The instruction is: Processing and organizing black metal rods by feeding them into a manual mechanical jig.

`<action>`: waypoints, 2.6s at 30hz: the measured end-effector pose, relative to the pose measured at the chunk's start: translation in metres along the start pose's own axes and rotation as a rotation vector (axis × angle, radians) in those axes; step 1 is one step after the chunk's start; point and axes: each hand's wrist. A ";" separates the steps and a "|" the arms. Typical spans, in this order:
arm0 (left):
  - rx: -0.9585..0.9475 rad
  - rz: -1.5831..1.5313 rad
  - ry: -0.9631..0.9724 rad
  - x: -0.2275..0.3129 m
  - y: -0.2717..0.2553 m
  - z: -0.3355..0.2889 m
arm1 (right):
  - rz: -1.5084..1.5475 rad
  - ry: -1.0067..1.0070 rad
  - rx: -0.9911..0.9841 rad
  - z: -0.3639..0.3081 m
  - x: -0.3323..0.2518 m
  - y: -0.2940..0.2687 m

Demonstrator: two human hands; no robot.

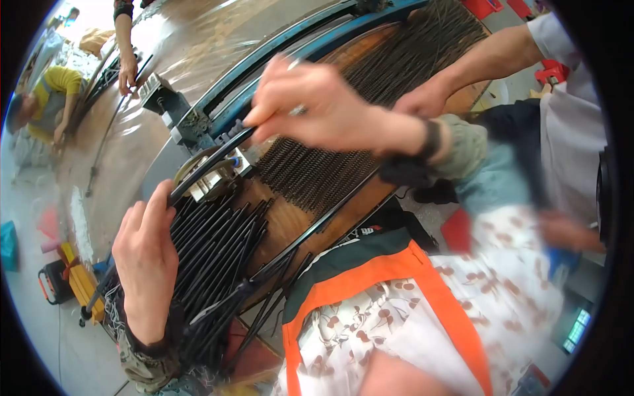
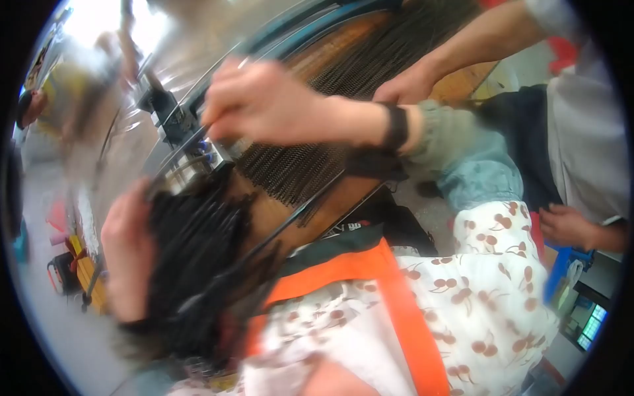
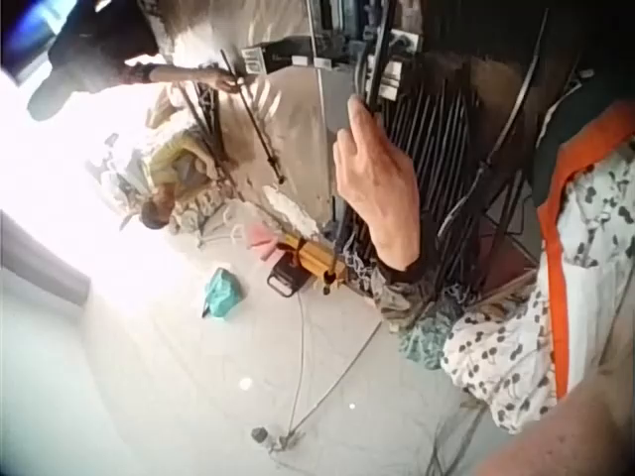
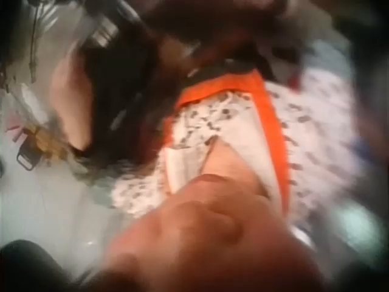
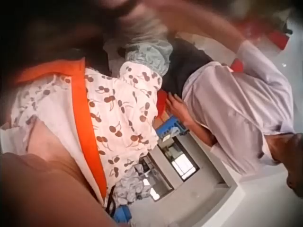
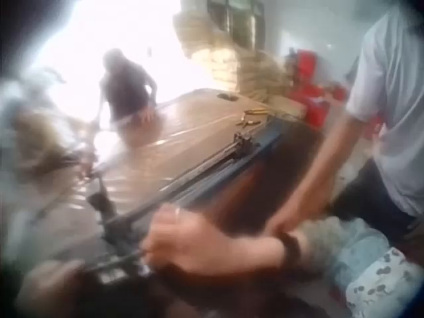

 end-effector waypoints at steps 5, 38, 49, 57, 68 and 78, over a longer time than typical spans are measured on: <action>0.092 0.177 -0.083 -0.025 -0.046 -0.012 | -0.150 0.073 -0.034 0.018 0.028 -0.010; 0.455 0.013 -0.662 -0.157 -0.054 -0.124 | -0.431 -0.237 -0.795 0.146 0.041 0.179; 0.323 -0.038 -0.394 -0.172 -0.023 -0.074 | -0.932 -0.183 -0.281 0.099 0.130 -0.131; 0.310 -0.103 -0.172 -0.134 0.067 0.026 | -1.058 -0.183 -0.336 0.080 0.163 -0.192; 0.315 -0.322 -0.317 -0.138 0.079 0.024 | -0.899 -0.055 -0.189 0.076 0.145 -0.153; 0.220 -0.247 -0.269 -0.133 0.080 0.035 | -0.936 -0.221 -0.282 0.074 0.107 -0.135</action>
Point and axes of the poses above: each hand's wrist, its own z-axis towards the middle knuckle, its own y-axis out of the palm, x = y × z, and after that the axes turned 10 degrees about x, right-handed
